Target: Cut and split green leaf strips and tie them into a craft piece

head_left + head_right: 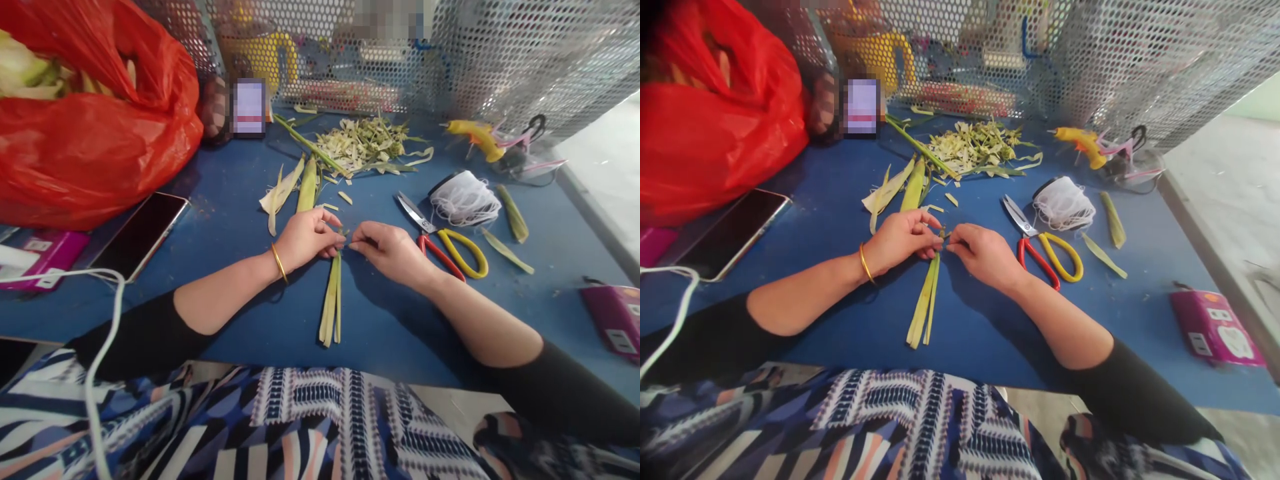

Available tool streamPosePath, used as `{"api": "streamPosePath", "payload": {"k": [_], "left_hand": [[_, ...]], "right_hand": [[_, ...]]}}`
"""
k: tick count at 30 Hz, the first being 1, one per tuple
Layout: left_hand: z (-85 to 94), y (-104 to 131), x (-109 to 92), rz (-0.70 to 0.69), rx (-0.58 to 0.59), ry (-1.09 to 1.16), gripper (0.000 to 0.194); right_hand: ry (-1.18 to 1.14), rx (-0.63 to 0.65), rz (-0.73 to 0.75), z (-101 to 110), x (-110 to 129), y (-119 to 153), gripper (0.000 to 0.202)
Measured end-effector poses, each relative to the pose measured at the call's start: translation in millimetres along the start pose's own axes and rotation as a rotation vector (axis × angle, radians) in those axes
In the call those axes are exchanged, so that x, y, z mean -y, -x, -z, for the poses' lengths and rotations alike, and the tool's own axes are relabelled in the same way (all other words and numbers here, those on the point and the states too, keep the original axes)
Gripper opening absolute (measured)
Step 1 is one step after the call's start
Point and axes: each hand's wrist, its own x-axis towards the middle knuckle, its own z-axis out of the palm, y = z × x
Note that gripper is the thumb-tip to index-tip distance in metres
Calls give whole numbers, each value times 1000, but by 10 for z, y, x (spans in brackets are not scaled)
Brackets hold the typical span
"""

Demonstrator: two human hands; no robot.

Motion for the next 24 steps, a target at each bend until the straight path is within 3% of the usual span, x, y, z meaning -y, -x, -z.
{"api": "streamPosePath", "payload": {"k": [10, 16, 24], "left_hand": [[3, 1, 24, -26, 11, 3, 16], [-9, 7, 10, 3, 0, -20, 10], [-13, -2, 0, 23, -15, -39, 9]], "right_hand": [[75, -31, -127, 64, -3, 17, 13], [-241, -48, -185, -3, 67, -17, 17], [-537, -69, -320, -66, 198, -102, 37]]}}
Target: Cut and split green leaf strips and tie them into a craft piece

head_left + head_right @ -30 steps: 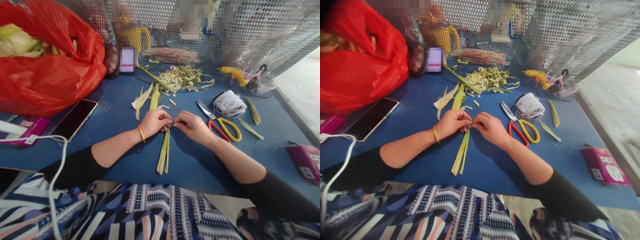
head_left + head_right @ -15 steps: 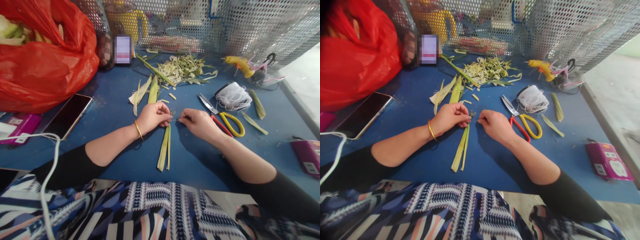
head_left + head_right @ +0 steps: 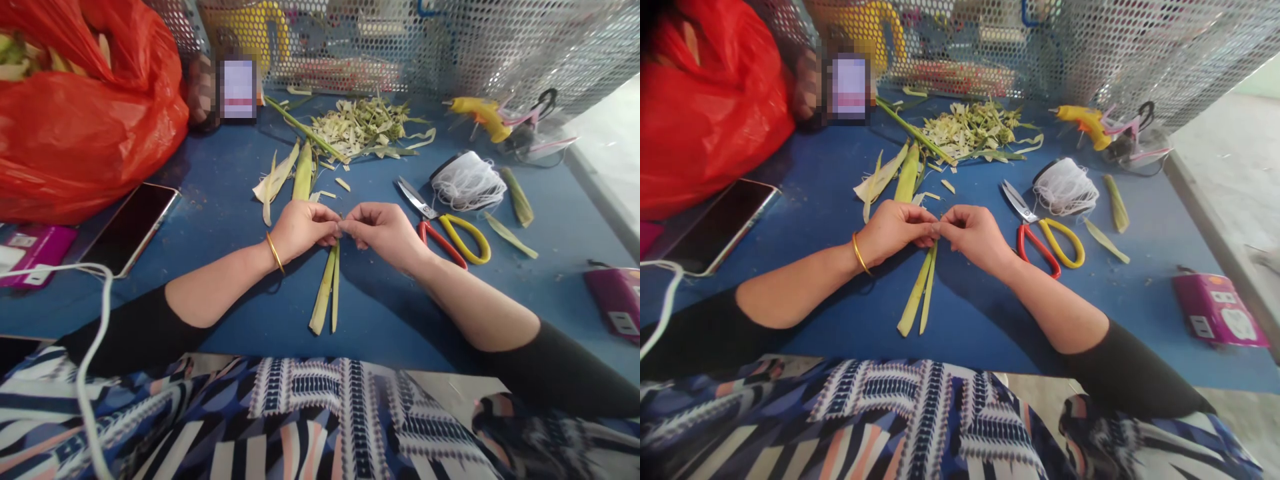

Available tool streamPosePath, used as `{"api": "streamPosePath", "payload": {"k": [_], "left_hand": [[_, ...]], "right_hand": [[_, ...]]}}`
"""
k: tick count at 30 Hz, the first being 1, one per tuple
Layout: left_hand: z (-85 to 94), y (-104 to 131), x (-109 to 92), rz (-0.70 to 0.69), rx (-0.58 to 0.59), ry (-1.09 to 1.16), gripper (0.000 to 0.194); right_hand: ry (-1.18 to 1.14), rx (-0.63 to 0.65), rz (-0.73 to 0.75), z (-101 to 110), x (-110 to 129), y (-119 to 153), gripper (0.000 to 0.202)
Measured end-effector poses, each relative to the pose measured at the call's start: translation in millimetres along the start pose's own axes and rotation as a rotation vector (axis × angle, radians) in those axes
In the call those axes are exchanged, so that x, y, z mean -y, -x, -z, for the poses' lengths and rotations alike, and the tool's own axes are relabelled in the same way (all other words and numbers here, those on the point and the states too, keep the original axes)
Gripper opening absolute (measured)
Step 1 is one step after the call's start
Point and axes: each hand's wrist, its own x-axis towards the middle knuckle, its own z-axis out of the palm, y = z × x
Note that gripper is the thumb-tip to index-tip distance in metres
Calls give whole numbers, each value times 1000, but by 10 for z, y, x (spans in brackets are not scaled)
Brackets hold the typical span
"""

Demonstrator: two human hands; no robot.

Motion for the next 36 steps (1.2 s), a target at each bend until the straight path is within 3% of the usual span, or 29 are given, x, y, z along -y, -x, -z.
{"api": "streamPosePath", "payload": {"k": [5, 13, 23, 31, 36], "left_hand": [[2, 1, 2, -19, -7, -1, 13], [12, 0, 19, -37, 15, 2, 12], [50, -21, 11, -14, 65, -26, 7], [62, -37, 21, -23, 82, -42, 16], [35, -20, 22, -33, 58, -34, 11]], "right_hand": [[-34, -18, -33, 57, -36, -1, 32], [-15, 77, 17, 87, 47, -48, 38], [-89, -43, -150, -58, 63, -149, 26], [-129, -42, -108, -80, 39, -147, 30], [-187, -59, 13, 24, 36, -125, 13]]}}
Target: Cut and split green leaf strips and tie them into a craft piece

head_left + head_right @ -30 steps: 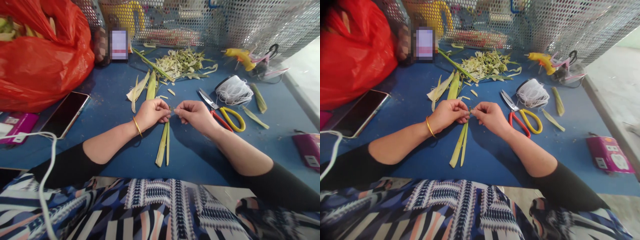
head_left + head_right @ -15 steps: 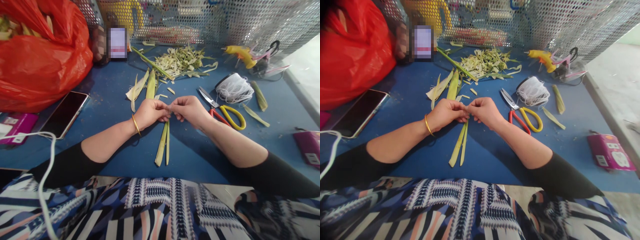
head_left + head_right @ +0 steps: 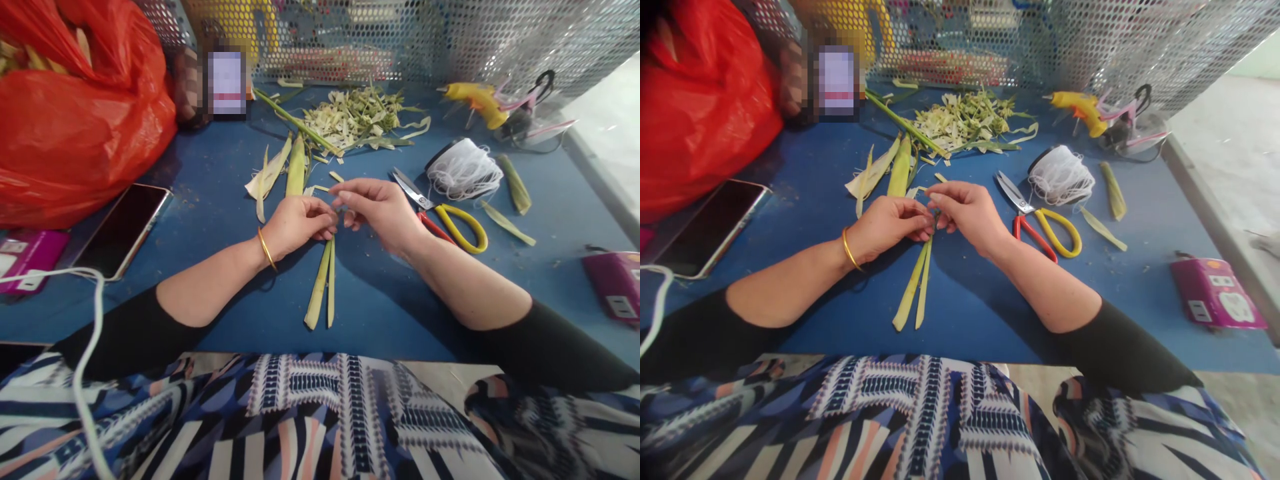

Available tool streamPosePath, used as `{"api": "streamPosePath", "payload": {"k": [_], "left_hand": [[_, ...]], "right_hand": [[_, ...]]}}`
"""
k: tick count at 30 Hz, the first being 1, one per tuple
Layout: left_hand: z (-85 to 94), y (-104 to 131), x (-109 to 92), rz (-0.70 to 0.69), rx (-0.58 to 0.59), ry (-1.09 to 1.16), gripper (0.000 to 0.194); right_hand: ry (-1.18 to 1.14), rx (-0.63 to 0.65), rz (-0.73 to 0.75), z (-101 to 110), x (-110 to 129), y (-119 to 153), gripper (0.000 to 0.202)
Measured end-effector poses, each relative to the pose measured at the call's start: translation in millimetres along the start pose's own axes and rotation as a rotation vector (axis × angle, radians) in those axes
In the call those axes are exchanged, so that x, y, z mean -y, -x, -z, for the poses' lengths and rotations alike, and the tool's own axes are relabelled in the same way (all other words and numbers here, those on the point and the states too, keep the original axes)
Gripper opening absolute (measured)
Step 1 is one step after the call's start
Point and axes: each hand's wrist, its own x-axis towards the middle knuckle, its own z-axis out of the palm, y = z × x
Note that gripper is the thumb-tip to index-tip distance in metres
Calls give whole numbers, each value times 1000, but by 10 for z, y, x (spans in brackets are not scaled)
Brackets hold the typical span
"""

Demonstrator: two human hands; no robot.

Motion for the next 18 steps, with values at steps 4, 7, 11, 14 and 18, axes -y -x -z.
{"api": "streamPosePath", "payload": {"k": [4, 7, 11, 14, 18], "left_hand": [[-3, 3, 9, 16, 6, 35, 8], [4, 1, 14, 19, 19, 45, 9], [4, 7, 1, 20, 16, 52, 9], [0, 9, -15, 26, 12, 53, 11], [5, 7, -21, 22, 22, 47, 12]], "right_hand": [[114, -17, 15, 140, -49, 36, 11], [187, 44, -19, 154, -95, 58, 7], [239, 42, 27, 88, -137, 63, 4], [294, 26, 50, 56, -165, 59, 6], [413, 33, 110, 51, -184, 55, 8]]}}
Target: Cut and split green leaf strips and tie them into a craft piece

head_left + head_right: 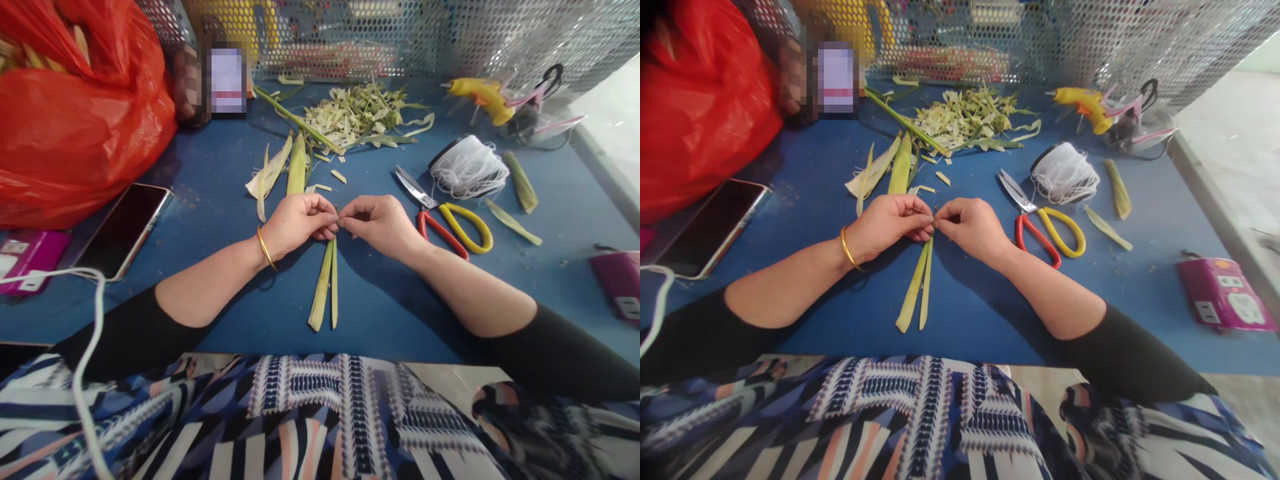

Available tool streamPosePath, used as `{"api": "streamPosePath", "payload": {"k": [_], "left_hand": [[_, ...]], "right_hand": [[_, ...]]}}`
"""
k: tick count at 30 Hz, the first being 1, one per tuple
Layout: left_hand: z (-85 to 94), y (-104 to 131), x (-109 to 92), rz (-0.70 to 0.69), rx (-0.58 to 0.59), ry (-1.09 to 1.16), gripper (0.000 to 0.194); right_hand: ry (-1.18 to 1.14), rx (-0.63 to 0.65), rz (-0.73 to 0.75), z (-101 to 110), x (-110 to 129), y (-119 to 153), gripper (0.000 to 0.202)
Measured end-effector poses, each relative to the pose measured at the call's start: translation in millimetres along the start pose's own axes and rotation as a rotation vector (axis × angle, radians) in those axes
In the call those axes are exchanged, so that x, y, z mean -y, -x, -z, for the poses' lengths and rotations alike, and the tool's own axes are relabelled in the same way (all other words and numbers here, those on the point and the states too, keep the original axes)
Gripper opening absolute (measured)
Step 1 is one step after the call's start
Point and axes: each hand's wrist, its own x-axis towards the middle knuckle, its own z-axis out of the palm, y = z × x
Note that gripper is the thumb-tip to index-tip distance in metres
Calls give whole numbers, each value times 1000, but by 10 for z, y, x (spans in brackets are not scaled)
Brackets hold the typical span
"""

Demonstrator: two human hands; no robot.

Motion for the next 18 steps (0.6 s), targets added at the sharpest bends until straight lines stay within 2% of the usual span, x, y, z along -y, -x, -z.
{"api": "streamPosePath", "payload": {"k": [3, 10, 18], "left_hand": [[4, 1, 6, -1, -5, -4, 11], [-2, 9, 2, -15, -27, -10, 13], [3, -3, 5, -20, -47, -1, 12]], "right_hand": [[38, 4, 42, 7, -1, 0, 8], [-115, 15, -13, 14, -21, 5, 9], [-147, 52, 18, 13, 7, 19, 10]]}}
